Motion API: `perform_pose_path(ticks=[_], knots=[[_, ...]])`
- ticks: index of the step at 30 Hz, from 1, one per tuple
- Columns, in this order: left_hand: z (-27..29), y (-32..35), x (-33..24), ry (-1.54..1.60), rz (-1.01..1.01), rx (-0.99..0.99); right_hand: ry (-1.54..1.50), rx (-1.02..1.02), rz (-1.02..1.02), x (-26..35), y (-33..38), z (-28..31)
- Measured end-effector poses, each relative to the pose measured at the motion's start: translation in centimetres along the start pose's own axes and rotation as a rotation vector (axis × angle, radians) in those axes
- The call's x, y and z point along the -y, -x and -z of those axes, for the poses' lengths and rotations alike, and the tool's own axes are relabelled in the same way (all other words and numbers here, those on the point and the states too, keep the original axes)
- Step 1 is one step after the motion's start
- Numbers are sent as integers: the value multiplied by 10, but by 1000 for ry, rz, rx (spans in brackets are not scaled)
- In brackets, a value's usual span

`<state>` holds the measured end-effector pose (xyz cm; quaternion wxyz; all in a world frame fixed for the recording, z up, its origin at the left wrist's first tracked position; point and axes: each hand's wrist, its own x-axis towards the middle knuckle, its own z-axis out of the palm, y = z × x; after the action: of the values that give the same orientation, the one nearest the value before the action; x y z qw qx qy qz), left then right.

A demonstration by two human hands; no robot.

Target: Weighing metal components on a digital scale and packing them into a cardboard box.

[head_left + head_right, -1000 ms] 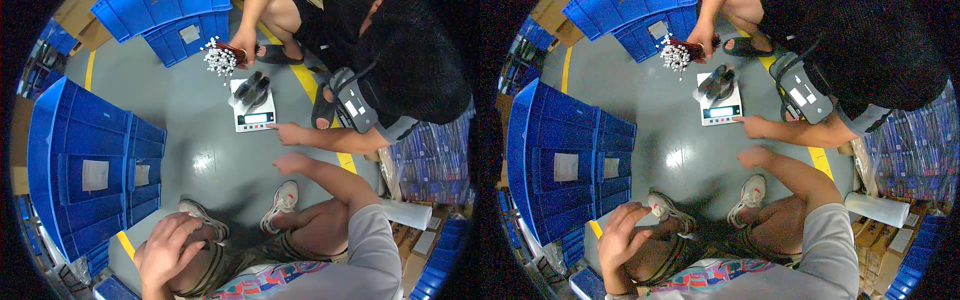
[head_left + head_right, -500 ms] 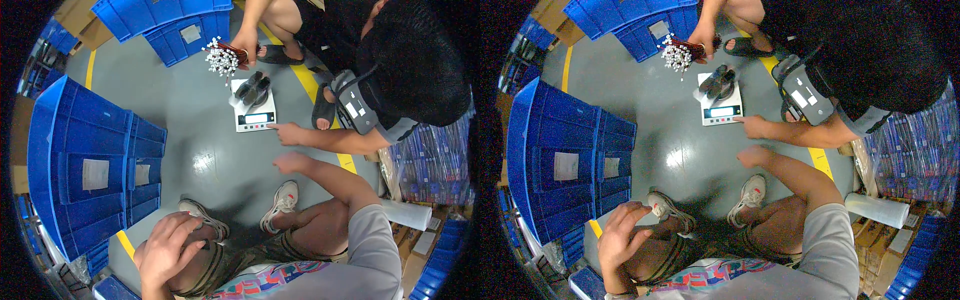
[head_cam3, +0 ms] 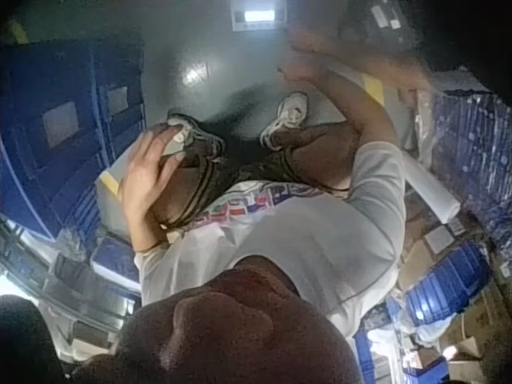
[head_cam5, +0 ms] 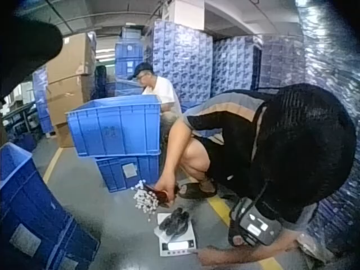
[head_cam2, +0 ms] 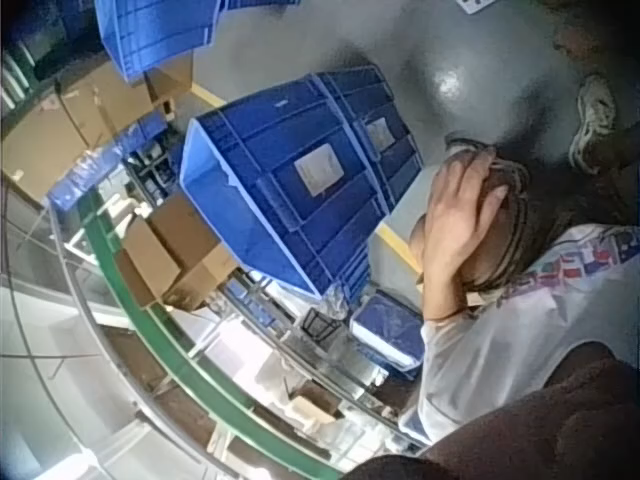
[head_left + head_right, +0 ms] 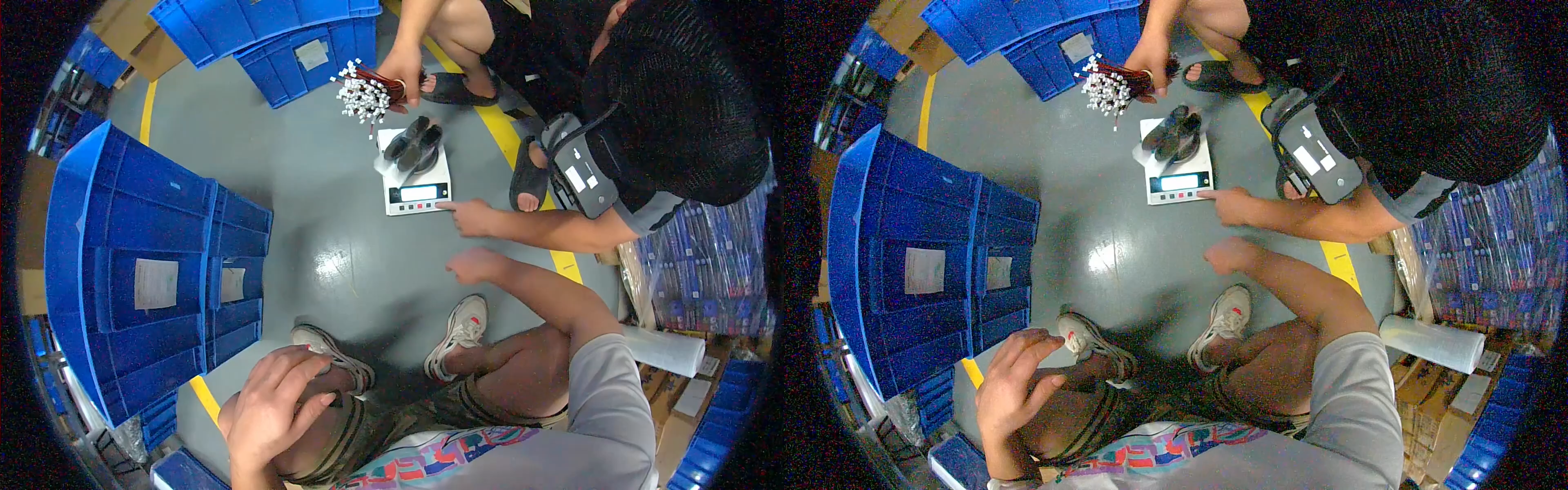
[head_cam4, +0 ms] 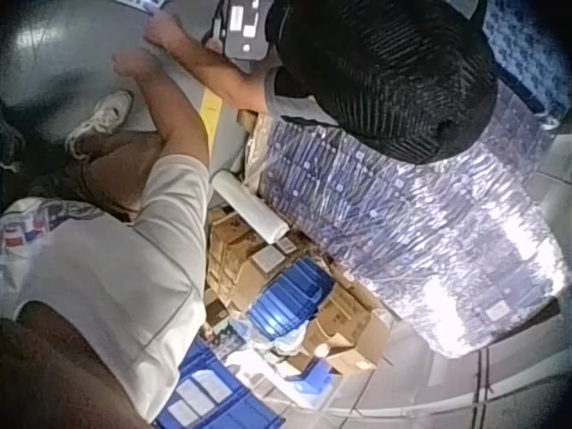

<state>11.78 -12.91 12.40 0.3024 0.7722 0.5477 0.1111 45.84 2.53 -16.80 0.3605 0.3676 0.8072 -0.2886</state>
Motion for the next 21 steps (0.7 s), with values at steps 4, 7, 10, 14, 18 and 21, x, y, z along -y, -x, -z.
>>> perform_pose_path(ticks=[4, 7, 10, 14, 18, 21], knots=[[1, -1, -1, -1, 7, 4, -4, 0, -2, -1, -1, -1], [2, -2, -1, 0, 4, 7, -1, -6, -7, -5, -5, -6], [0, -1, 0, -1, 2, 4, 0, -8, -10, -6, -8, -9], [-3, -1, 2, -4, 3, 3, 10, -6, -19, -3, -7, -7], [-3, -3, 2, -1, -1, 10, 26, -4, 6, -13, -12, -14], [-6, -1, 2, -8, 4, 12, -17, -44, 5, -5, -4, -9]])
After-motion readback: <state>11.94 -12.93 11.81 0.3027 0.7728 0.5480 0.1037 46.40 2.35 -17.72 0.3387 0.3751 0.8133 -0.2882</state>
